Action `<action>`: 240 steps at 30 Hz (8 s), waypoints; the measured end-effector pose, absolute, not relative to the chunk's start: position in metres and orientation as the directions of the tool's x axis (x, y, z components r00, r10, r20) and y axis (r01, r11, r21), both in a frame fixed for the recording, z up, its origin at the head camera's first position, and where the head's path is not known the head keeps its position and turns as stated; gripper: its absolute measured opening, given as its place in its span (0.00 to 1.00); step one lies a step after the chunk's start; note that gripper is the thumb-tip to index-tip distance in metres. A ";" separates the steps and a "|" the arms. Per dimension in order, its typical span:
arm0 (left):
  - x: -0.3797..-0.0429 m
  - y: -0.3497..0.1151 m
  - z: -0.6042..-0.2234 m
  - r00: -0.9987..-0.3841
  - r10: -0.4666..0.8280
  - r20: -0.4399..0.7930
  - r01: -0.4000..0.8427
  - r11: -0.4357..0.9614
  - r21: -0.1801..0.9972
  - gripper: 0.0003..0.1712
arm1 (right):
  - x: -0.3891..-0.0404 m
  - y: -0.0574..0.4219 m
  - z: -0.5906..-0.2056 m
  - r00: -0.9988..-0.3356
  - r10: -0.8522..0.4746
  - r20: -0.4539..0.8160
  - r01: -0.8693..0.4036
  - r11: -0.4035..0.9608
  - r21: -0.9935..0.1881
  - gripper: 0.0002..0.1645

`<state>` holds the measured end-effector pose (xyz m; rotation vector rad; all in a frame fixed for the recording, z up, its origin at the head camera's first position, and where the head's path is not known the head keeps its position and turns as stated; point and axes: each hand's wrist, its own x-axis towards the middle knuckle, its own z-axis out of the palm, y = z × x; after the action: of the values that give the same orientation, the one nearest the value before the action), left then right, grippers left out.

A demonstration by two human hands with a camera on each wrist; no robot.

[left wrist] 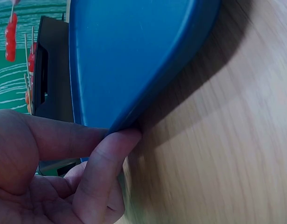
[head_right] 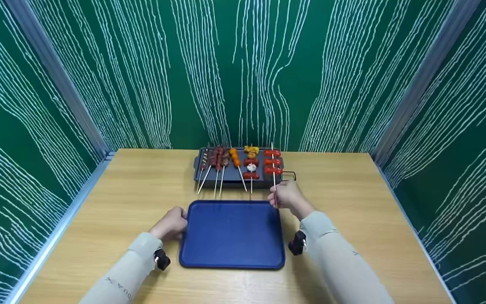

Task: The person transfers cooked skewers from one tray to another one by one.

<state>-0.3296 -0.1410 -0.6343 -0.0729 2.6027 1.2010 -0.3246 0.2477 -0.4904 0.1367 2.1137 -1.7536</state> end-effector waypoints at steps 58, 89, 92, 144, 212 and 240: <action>-0.328 -0.142 -0.635 -0.961 0.081 -0.264 -0.147 0.656 0.740 0.16 | -0.256 0.247 -0.512 -0.882 -0.223 -0.415 0.333 0.329 -0.884 0.14; -0.332 -0.145 -0.642 -0.961 0.074 -0.267 -0.153 0.661 0.735 0.15 | -0.220 0.238 -0.541 -0.856 -0.206 -0.475 0.367 0.405 -0.837 0.08; -0.332 -0.145 -0.642 -0.962 0.079 -0.263 -0.147 0.660 0.737 0.14 | -0.218 0.237 -0.547 -0.852 -0.225 -0.473 0.364 0.395 -0.844 0.09; -0.328 -0.141 -0.634 -0.959 0.058 -0.278 -0.163 0.688 0.707 0.08 | -0.215 0.220 -0.557 -0.914 -0.078 -0.398 0.273 0.608 -0.745 0.10; -0.330 -0.144 -0.641 -0.963 0.078 -0.259 -0.140 0.674 0.726 0.09 | -0.283 0.198 -0.468 -0.939 -0.144 -0.311 0.190 0.536 -0.823 0.09; -0.299 -0.132 -0.582 -0.959 0.066 -0.274 -0.164 0.661 0.733 0.12 | -0.324 0.192 -0.472 -0.965 -0.039 -0.258 0.231 0.337 -0.913 0.10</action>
<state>-0.2990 -0.1323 -0.5822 -0.0788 2.6017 1.1878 -0.3239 0.1922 -0.4721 0.1731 2.3670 -1.6758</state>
